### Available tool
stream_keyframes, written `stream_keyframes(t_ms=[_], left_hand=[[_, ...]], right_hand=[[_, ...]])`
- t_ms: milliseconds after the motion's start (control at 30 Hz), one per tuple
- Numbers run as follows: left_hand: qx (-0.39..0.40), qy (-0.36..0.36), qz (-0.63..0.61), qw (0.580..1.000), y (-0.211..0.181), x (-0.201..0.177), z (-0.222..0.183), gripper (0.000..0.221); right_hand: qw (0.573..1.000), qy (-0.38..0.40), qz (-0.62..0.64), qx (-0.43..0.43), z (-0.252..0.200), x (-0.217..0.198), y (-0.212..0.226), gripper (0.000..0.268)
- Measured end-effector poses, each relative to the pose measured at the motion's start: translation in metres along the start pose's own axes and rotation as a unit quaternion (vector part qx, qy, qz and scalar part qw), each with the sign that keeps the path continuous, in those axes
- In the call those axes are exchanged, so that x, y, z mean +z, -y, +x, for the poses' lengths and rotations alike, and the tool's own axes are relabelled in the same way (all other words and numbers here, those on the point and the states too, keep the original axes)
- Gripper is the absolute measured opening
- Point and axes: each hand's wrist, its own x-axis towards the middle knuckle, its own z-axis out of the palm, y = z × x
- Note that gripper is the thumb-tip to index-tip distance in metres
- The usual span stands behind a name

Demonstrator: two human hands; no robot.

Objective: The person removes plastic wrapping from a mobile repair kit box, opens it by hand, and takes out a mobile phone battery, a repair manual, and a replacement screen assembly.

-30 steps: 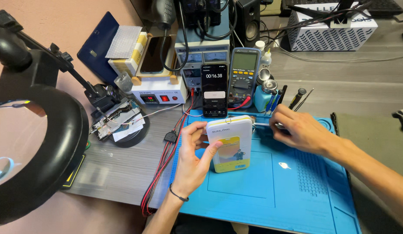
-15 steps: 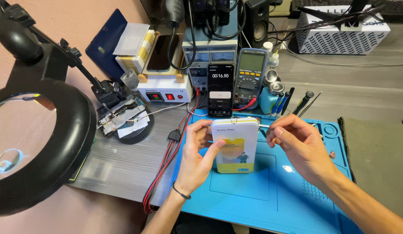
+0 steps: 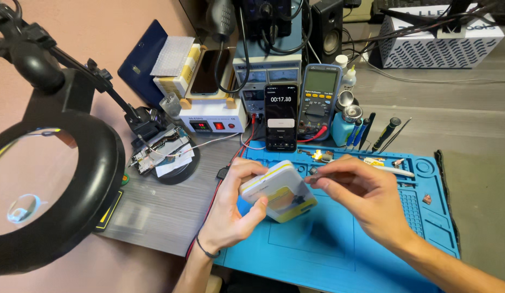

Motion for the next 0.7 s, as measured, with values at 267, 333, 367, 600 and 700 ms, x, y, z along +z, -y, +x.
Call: stream_keyframes(t_ms=[267, 333, 367, 600, 700], left_hand=[[-0.062, -0.030, -0.015, 0.998, -0.013, 0.007, -0.002, 0.036], [-0.065, -0.045, -0.004, 0.997, -0.015, 0.008, -0.001, 0.037], [-0.080, -0.049, -0.002, 0.996, -0.018, 0.006, -0.001, 0.040], [-0.010, -0.052, 0.105, 0.993, -0.042, -0.005, 0.006, 0.022], [-0.012, -0.051, 0.071, 0.996, -0.040, -0.001, 0.005, 0.020]], right_hand=[[0.999, -0.022, -0.003, 0.043, 0.006, 0.008, -0.010, 0.012], [0.998, -0.028, 0.013, 0.051, 0.006, 0.011, -0.009, 0.010], [0.999, -0.022, 0.015, 0.047, 0.005, 0.012, -0.009, 0.009], [1.000, 0.009, -0.005, 0.002, -0.001, 0.023, -0.001, 0.008], [0.998, 0.032, -0.008, -0.061, 0.000, 0.018, 0.003, 0.009]])
